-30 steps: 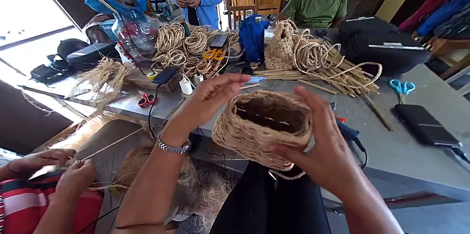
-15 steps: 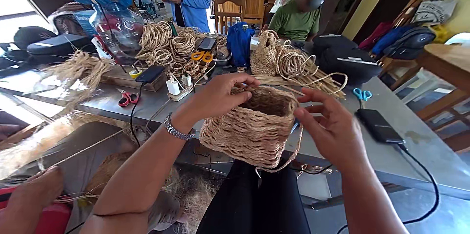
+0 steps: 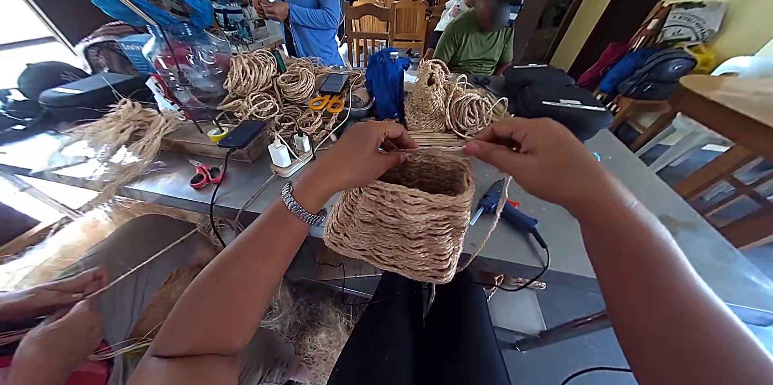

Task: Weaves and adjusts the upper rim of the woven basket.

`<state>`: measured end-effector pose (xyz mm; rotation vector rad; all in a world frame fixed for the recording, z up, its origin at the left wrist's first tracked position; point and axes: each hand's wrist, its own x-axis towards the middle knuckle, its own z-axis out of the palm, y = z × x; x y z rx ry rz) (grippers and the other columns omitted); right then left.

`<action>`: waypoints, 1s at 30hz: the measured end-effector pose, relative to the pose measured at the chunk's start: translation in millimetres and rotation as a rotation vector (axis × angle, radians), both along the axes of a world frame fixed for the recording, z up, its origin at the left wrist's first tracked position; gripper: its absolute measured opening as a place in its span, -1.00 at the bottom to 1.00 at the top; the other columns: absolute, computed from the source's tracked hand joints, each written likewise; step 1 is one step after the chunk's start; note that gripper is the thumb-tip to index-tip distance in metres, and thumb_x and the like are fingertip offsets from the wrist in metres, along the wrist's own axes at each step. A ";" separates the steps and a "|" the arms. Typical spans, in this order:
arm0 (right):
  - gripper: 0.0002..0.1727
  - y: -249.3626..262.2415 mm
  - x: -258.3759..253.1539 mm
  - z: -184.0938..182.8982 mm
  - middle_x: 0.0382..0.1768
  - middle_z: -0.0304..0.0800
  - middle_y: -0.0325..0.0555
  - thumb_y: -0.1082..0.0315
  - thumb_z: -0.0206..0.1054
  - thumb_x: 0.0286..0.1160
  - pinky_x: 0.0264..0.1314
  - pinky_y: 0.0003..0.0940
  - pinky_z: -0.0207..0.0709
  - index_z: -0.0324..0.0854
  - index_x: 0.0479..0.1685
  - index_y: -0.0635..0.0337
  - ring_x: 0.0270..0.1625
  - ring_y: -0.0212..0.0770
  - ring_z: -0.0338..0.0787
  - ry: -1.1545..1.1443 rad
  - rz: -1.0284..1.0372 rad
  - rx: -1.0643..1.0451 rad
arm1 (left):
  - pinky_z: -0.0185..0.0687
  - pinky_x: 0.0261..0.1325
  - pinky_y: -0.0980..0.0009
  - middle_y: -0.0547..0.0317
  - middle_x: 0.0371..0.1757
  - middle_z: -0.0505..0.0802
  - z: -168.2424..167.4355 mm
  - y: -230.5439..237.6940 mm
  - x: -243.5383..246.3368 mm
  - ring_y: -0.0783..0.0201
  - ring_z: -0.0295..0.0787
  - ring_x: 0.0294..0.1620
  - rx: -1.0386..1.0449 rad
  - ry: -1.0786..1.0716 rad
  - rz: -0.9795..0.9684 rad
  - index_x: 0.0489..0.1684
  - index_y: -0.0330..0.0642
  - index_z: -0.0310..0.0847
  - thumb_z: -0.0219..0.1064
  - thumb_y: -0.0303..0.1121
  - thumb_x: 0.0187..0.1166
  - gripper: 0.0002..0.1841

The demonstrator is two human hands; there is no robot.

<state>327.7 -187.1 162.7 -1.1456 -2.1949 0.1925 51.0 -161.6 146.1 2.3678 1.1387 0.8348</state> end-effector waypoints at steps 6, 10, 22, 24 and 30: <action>-0.83 24.1 -2.2 14.0 -0.24 0.79 -0.16 0.22 0.37 0.66 -0.06 -0.19 0.63 0.79 -0.11 0.11 -0.20 -0.28 0.74 -0.003 0.023 -0.025 | 0.78 0.20 0.38 0.24 0.05 0.89 -5.4 -1.2 -1.4 0.42 0.85 0.03 0.023 -0.032 0.007 0.12 -0.11 0.79 0.36 -0.39 0.67 -0.81; -0.90 11.1 -5.5 2.9 -0.15 0.67 -0.04 0.35 0.39 0.62 -0.26 -0.26 0.66 0.74 -0.08 0.18 -0.30 -0.21 0.70 0.007 0.066 0.160 | 0.78 0.21 0.40 0.28 0.04 0.91 -8.8 -3.3 -1.2 0.46 0.85 0.03 0.055 -0.058 0.024 0.10 -0.07 0.82 0.38 -0.38 0.66 -0.82; -0.72 -3.4 -1.2 -36.2 -0.02 0.66 0.07 0.47 0.18 0.65 -0.10 -0.34 0.69 0.83 0.05 0.22 -0.10 -0.15 0.72 -0.070 0.194 0.523 | 0.72 0.21 0.40 0.23 0.01 0.85 -6.6 -3.8 -0.5 0.41 0.80 0.05 0.167 -0.002 -0.075 0.00 -0.13 0.78 0.31 -0.45 0.67 -0.86; -0.66 -6.2 -2.2 -35.8 -0.01 0.67 0.06 0.51 0.15 0.61 -0.10 -0.34 0.68 0.83 0.14 0.19 -0.11 -0.16 0.71 -0.087 0.204 0.501 | 0.73 0.19 0.40 0.22 0.02 0.83 -4.2 -4.0 0.7 0.40 0.79 0.06 0.162 0.023 -0.066 0.00 -0.12 0.77 0.31 -0.45 0.67 -0.87; -0.62 -11.7 -7.6 -27.6 -0.02 0.63 0.02 0.55 0.17 0.53 -0.27 -0.28 0.66 0.87 0.09 0.08 -0.22 -0.16 0.69 -0.174 0.186 0.433 | 0.73 0.18 0.42 0.21 0.02 0.83 -1.8 -3.7 0.1 0.41 0.78 0.05 0.179 0.054 -0.086 0.00 -0.14 0.76 0.31 -0.44 0.67 -0.87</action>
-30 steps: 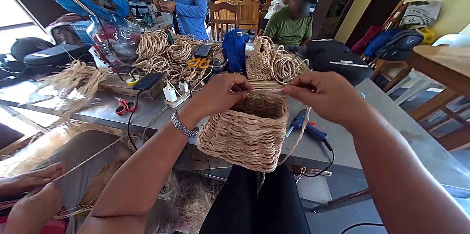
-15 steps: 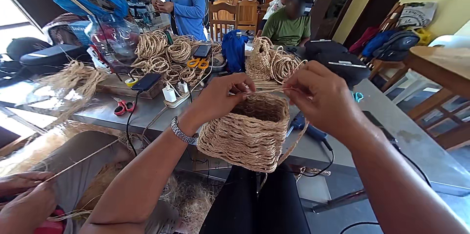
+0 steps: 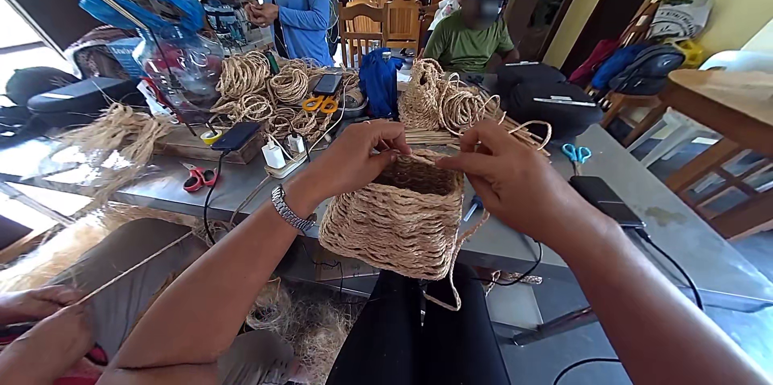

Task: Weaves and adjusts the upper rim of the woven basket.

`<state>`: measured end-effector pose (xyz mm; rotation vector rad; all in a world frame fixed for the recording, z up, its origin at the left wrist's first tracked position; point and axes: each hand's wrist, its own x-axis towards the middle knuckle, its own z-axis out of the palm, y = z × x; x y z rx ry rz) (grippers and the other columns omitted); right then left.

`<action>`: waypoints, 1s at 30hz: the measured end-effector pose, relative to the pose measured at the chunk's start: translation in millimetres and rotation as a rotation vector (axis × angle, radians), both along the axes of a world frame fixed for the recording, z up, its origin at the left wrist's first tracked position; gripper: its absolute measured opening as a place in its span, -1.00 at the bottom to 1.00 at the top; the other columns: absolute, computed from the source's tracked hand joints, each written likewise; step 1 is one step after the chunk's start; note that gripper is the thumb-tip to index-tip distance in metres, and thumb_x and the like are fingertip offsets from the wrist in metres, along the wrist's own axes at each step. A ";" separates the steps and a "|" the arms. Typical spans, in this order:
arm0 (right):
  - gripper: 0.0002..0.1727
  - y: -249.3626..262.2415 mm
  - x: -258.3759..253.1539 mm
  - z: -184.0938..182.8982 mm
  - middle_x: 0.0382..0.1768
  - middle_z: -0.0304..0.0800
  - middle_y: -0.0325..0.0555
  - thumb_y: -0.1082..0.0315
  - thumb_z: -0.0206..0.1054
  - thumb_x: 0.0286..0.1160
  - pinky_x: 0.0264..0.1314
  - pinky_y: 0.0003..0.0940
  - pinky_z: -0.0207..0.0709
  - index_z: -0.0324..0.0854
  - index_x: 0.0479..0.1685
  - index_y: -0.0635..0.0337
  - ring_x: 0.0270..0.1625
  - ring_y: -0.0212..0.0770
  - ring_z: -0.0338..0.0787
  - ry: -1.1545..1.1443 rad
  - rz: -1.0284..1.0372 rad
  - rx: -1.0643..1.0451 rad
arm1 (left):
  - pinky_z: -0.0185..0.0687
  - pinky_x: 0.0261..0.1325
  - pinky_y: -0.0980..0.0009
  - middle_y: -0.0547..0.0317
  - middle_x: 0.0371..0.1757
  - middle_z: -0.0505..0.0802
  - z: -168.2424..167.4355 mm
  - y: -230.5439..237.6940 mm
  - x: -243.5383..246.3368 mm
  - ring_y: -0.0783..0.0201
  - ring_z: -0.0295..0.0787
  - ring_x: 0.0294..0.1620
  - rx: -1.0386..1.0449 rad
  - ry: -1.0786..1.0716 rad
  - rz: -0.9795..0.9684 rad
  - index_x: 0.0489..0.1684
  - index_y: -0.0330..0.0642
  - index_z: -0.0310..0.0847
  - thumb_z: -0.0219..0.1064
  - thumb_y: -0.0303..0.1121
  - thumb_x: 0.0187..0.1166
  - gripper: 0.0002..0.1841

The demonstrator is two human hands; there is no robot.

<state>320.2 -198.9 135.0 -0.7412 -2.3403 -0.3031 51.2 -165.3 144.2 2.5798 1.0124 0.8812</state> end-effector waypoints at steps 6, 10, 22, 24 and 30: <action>-0.67 -1.4 -8.1 13.3 -0.05 0.61 0.05 0.60 0.25 0.47 -0.22 -0.09 0.69 0.89 -0.04 0.09 -0.10 0.00 0.72 -0.157 -0.051 -0.002 | 0.79 0.11 0.33 0.21 0.05 0.85 9.0 7.0 4.0 0.36 0.84 0.01 -0.167 0.032 -0.046 0.06 -0.13 0.66 0.41 -0.41 0.59 -0.83; -0.69 0.6 -13.1 20.5 -0.05 0.60 0.06 0.61 0.28 0.47 -0.21 -0.11 0.68 0.89 -0.06 0.09 -0.08 0.02 0.72 -0.205 -0.076 0.002 | 0.74 0.04 0.37 0.17 -0.06 0.82 7.2 9.9 4.0 0.37 0.80 -0.09 -0.193 0.034 -0.072 0.04 -0.18 0.58 0.43 -0.54 0.54 -0.79; -0.64 5.8 -9.9 24.0 0.01 0.60 0.18 0.61 0.17 0.58 -0.13 -0.23 0.66 0.85 0.11 0.16 -0.11 -0.03 0.68 0.144 -0.001 0.138 | 0.78 0.14 0.35 0.23 -0.01 0.87 25.5 -21.3 5.5 0.41 0.83 0.00 0.188 -0.057 0.142 0.05 -0.13 0.64 0.30 -0.49 0.64 -0.85; -0.68 4.9 -6.9 22.6 0.04 0.59 0.09 0.51 0.18 0.67 -0.12 -0.42 0.63 0.83 0.16 0.16 -0.13 -0.21 0.67 0.271 0.039 0.052 | 0.75 -0.05 0.27 0.15 -0.12 0.84 16.1 -33.6 15.3 0.31 0.81 -0.14 0.335 -0.083 0.232 0.03 -0.17 0.65 0.27 -0.51 0.65 -0.86; -0.70 -0.2 3.6 13.5 -0.07 0.76 -0.19 0.20 0.31 0.69 -0.43 -0.46 0.68 0.64 0.29 0.05 -0.44 -0.39 0.71 0.391 -0.016 -0.349 | 0.77 -0.05 0.20 0.13 -0.01 0.84 -27.0 -32.4 30.2 0.22 0.82 -0.09 0.439 -0.111 0.334 0.04 -0.16 0.66 0.16 -0.47 0.73 -0.84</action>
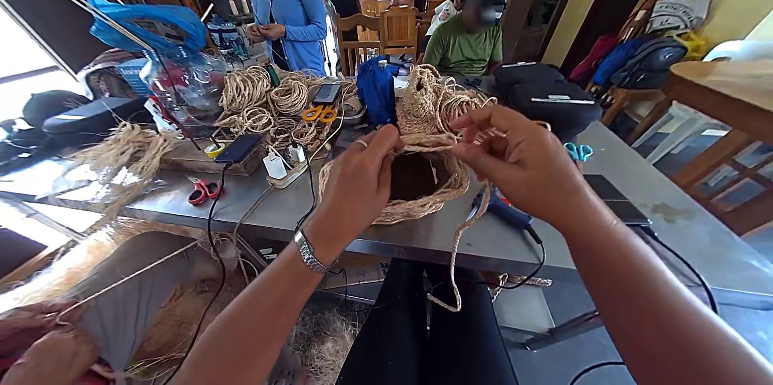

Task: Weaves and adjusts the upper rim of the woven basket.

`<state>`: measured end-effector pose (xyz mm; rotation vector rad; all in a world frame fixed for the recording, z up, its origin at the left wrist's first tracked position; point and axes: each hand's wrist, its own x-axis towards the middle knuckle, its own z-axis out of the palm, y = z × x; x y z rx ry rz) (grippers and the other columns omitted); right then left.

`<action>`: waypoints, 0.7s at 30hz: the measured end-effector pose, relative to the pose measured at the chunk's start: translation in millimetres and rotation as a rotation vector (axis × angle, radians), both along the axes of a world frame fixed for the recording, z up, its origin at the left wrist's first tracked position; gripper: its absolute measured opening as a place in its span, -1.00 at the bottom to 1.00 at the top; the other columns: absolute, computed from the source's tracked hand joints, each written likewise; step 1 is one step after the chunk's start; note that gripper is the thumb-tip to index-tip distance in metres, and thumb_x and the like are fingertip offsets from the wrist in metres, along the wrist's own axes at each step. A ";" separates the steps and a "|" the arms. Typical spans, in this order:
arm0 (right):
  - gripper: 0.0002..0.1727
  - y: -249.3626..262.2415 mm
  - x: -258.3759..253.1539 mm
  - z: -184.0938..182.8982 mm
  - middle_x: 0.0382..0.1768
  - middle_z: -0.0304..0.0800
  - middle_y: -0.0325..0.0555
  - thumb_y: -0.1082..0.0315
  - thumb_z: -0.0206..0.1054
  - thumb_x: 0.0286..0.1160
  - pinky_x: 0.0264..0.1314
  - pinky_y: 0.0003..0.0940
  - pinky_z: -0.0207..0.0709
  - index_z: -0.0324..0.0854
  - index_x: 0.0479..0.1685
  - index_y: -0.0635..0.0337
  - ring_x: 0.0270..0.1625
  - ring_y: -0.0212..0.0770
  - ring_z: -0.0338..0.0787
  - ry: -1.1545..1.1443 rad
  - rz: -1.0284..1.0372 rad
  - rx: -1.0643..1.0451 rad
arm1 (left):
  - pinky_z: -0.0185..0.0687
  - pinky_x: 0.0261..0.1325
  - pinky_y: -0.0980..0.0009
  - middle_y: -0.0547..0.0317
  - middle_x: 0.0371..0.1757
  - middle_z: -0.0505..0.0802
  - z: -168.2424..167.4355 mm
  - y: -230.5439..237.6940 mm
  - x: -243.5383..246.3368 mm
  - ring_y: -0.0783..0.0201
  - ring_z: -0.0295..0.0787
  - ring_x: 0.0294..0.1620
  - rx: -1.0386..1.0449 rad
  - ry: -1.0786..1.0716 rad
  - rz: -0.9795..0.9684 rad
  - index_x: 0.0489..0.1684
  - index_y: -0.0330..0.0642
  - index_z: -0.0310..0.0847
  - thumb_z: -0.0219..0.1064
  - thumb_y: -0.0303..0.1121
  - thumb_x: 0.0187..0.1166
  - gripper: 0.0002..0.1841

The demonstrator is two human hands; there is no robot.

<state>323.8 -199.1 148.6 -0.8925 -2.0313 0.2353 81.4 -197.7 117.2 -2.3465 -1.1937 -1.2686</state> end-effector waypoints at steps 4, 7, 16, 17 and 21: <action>-0.65 -1.1 0.6 -3.1 -0.43 0.72 -0.25 0.00 0.28 0.72 -0.45 -0.38 0.53 0.70 -0.16 0.10 -0.49 -0.38 0.65 -0.108 -0.177 0.039 | 0.73 0.03 0.20 0.13 -0.02 0.84 -3.9 -2.2 12.0 0.20 0.80 -0.02 -0.002 0.001 0.008 0.01 -0.16 0.69 0.17 -0.51 0.70 -0.84; -0.65 -0.3 -1.1 -0.1 -0.52 0.69 -0.22 0.02 0.30 0.71 -0.45 -0.29 0.51 0.72 -0.30 0.10 -0.50 -0.32 0.66 -0.175 -0.227 0.073 | 0.70 -0.11 0.18 0.14 -0.13 0.81 0.8 -1.5 15.2 0.19 0.77 -0.15 -0.006 0.016 0.050 -0.01 -0.14 0.68 0.18 -0.49 0.70 -0.85; -0.80 -1.6 -6.6 7.8 -0.26 0.76 -0.14 0.15 0.49 0.54 -0.17 -0.19 0.62 0.87 -0.28 0.07 -0.21 -0.22 0.75 -0.219 -0.159 0.020 | 0.72 -0.08 0.16 0.20 -0.06 0.86 6.4 -16.6 17.4 0.22 0.81 -0.10 -0.086 -0.031 0.101 0.08 -0.10 0.67 0.23 -0.50 0.66 -0.82; -0.81 -3.4 -9.3 6.0 -0.24 0.75 -0.10 0.18 0.49 0.54 -0.17 -0.15 0.64 0.86 -0.26 0.10 -0.21 -0.17 0.75 -0.232 -0.170 0.053 | 0.72 -0.11 0.16 0.21 -0.07 0.86 6.9 -15.5 17.0 0.22 0.81 -0.12 -0.092 -0.031 0.100 0.08 -0.08 0.67 0.24 -0.50 0.66 -0.82; -0.81 3.3 -19.3 -3.7 -0.21 0.70 0.09 0.31 0.43 0.57 -0.14 0.08 0.61 0.80 -0.22 0.29 -0.16 0.10 0.76 -0.340 -0.223 0.356 | 0.72 -0.18 0.15 0.22 -0.09 0.86 9.0 -11.5 14.1 0.24 0.81 -0.17 -0.124 -0.017 0.095 0.08 -0.05 0.64 0.25 -0.50 0.64 -0.81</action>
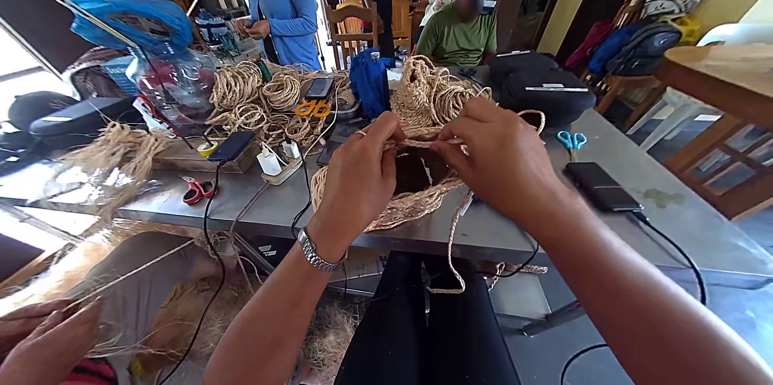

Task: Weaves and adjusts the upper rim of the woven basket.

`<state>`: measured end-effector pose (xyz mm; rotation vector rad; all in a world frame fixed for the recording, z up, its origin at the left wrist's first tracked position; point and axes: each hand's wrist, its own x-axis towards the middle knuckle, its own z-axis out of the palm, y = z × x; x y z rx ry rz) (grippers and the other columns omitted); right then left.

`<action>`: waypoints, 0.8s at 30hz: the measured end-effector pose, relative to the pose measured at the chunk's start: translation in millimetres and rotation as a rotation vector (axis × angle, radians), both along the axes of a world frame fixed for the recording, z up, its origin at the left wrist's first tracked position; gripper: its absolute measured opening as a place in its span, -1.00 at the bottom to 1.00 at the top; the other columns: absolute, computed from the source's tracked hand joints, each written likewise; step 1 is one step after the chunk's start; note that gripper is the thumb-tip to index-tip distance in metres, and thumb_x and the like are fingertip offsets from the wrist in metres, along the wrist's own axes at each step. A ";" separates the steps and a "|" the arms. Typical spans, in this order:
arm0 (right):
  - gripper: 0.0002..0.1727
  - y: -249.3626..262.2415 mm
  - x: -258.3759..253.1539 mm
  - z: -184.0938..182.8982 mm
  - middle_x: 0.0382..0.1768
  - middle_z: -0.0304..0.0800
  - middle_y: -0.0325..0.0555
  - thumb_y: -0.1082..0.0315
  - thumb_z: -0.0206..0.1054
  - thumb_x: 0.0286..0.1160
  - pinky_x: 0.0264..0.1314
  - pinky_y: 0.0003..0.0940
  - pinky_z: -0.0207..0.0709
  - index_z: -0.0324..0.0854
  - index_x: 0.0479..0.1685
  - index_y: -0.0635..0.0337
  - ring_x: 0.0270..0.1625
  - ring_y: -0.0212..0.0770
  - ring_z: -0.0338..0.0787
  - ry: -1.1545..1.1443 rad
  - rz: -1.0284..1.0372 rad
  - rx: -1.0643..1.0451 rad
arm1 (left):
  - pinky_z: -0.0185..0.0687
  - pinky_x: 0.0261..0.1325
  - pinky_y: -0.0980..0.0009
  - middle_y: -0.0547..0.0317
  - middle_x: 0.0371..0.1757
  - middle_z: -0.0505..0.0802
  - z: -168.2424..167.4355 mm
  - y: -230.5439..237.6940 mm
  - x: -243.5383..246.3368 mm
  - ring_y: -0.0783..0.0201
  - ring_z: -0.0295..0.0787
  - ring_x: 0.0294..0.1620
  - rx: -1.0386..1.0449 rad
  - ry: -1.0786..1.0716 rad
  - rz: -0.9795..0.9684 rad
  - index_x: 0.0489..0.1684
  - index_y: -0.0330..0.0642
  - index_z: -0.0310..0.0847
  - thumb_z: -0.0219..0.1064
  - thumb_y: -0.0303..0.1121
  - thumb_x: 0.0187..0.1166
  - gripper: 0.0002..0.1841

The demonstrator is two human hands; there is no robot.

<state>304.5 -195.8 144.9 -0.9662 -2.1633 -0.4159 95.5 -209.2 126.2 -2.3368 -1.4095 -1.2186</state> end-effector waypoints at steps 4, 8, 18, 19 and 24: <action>-0.79 14.3 -7.1 -2.9 -0.23 0.69 0.16 0.31 0.46 0.50 -0.11 0.13 0.55 0.71 -0.32 0.33 -0.10 0.20 0.76 -0.073 -0.019 0.154 | 0.73 -0.18 0.12 0.21 -0.07 0.85 3.1 4.1 -3.6 0.21 0.82 -0.14 -0.014 0.041 -0.015 0.07 -0.05 0.61 0.26 -0.50 0.61 -0.81; -0.76 25.1 -10.4 -1.9 -0.25 0.72 0.18 0.29 0.43 0.53 -0.08 0.12 0.54 0.71 -0.35 0.33 -0.11 0.20 0.78 -0.102 -0.027 0.179 | 0.73 -0.15 0.07 0.19 -0.09 0.85 7.8 9.2 -6.3 0.19 0.83 -0.11 -0.040 0.050 -0.034 0.05 -0.04 0.61 0.39 -0.42 0.54 -0.80; -0.75 47.9 -12.7 -8.9 -0.31 0.71 0.16 0.29 0.37 0.58 -0.10 0.06 0.59 0.70 -0.33 0.33 -0.17 0.17 0.78 -0.076 0.013 0.272 | 0.73 0.01 0.02 0.20 -0.13 0.86 22.2 44.7 -14.6 0.19 0.84 -0.07 -0.148 0.052 -0.094 0.01 -0.10 0.64 0.38 -0.24 0.65 -0.82; -0.75 48.7 -13.2 -9.4 -0.29 0.71 0.17 0.29 0.37 0.58 -0.09 0.06 0.59 0.70 -0.33 0.33 -0.16 0.17 0.78 -0.074 0.014 0.264 | 0.73 -0.01 0.04 0.21 -0.14 0.85 22.2 45.9 -15.3 0.20 0.83 -0.10 -0.155 0.047 -0.095 0.01 -0.09 0.63 0.38 -0.24 0.65 -0.83; -0.75 53.0 -15.7 -11.6 -0.27 0.71 0.19 0.30 0.35 0.60 -0.07 0.05 0.62 0.68 -0.32 0.34 -0.13 0.19 0.79 -0.061 0.011 0.267 | 0.72 -0.04 0.01 0.16 -0.14 0.84 23.0 50.0 -14.5 0.16 0.83 -0.12 -0.192 0.071 -0.059 0.05 -0.09 0.60 0.36 -0.20 0.64 -0.78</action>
